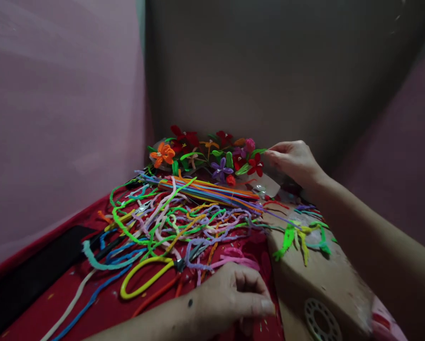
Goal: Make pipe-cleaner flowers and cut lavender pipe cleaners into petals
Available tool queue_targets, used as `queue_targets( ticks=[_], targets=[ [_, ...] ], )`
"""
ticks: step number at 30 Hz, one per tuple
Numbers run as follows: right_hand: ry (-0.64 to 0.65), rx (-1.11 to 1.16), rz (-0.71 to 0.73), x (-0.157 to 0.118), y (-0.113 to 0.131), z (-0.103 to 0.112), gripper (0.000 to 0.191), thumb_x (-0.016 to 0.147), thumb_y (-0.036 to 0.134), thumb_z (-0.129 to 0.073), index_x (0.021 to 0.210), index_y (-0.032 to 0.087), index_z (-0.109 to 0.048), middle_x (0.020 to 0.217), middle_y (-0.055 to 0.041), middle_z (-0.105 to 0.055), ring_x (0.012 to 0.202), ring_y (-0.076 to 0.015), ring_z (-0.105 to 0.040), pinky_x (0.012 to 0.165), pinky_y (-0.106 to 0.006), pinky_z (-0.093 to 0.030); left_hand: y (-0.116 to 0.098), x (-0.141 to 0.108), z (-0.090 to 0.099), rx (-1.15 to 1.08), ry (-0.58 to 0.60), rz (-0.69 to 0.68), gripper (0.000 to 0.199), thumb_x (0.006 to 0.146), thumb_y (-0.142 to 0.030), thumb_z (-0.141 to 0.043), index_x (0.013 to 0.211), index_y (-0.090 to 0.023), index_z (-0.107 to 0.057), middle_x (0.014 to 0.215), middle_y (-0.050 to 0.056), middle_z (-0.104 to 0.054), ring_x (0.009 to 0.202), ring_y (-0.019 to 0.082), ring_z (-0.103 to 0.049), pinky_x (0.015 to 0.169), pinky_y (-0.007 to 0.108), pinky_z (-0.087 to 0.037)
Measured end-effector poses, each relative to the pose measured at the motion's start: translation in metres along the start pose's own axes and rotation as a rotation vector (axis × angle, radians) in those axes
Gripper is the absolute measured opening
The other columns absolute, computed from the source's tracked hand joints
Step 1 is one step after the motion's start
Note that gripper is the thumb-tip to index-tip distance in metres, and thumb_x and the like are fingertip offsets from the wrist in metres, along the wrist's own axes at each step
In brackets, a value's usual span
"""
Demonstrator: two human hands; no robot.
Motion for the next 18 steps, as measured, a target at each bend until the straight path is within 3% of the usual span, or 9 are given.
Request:
queue_targets(
  ticks=[6,10,14,16,18],
  targets=[
    [-0.012,0.181,-0.080,-0.072,0.015,0.023,0.026,0.072,0.034,-0.055,0.070,0.012,-0.067,0.050,-0.0020,-0.056,0.040,-0.0072,-0.040,0.038,-0.020,-0.027,-0.002,-0.001,0.001,0.058,0.024,-0.144,0.017,0.067,-0.029,-0.060,0.065,-0.013,-0.056,0.047,-0.005,-0.047,0.039,0.004,-0.039,0.040,0.017,-0.027],
    [-0.018,0.252,-0.102,-0.121,0.018,0.022,0.025,0.074,0.033,-0.054,0.068,0.011,-0.066,0.050,-0.0007,-0.055,0.045,-0.0080,-0.043,0.043,-0.020,-0.032,-0.002,0.002,0.002,-0.045,0.009,-0.180,0.017,0.068,-0.028,-0.061,0.065,-0.012,-0.055,0.051,-0.004,-0.047,0.039,0.004,-0.037,0.040,0.018,-0.026],
    [-0.048,0.175,-0.087,-0.161,0.004,0.005,0.028,0.078,0.031,-0.050,0.064,0.012,-0.064,0.053,-0.0008,-0.056,0.049,-0.0096,-0.046,0.048,-0.021,-0.034,-0.016,-0.006,0.007,-0.088,-0.094,-0.242,0.017,0.069,-0.028,-0.062,0.065,-0.013,-0.055,0.049,-0.004,-0.047,0.039,0.004,-0.038,0.039,0.018,-0.028],
    [-0.057,0.125,-0.061,-0.174,-0.005,-0.003,0.028,0.080,0.029,-0.048,0.063,0.013,-0.063,0.054,-0.0008,-0.056,0.051,-0.0101,-0.047,0.051,-0.021,-0.034,-0.030,-0.022,0.007,-0.062,-0.172,-0.342,0.018,0.071,-0.028,-0.060,0.064,-0.012,-0.055,0.048,-0.003,-0.047,0.039,0.004,-0.038,0.039,0.018,-0.027],
    [-0.046,0.038,-0.035,-0.184,-0.011,-0.010,0.029,0.081,0.027,-0.046,0.060,0.014,-0.061,0.052,-0.0004,-0.054,0.049,-0.0101,-0.045,0.051,-0.022,-0.032,-0.047,-0.044,0.003,0.026,-0.275,-0.460,0.018,0.075,-0.028,-0.058,0.067,-0.012,-0.057,0.056,-0.001,-0.052,0.049,0.006,-0.046,0.046,0.019,-0.036]
  ],
)
Point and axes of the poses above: each hand's wrist, its own x-axis towards the middle knuckle, its own z-axis out of the back of the hand, y = z × x, the point moved 3 cm from there along x, towards the middle knuckle
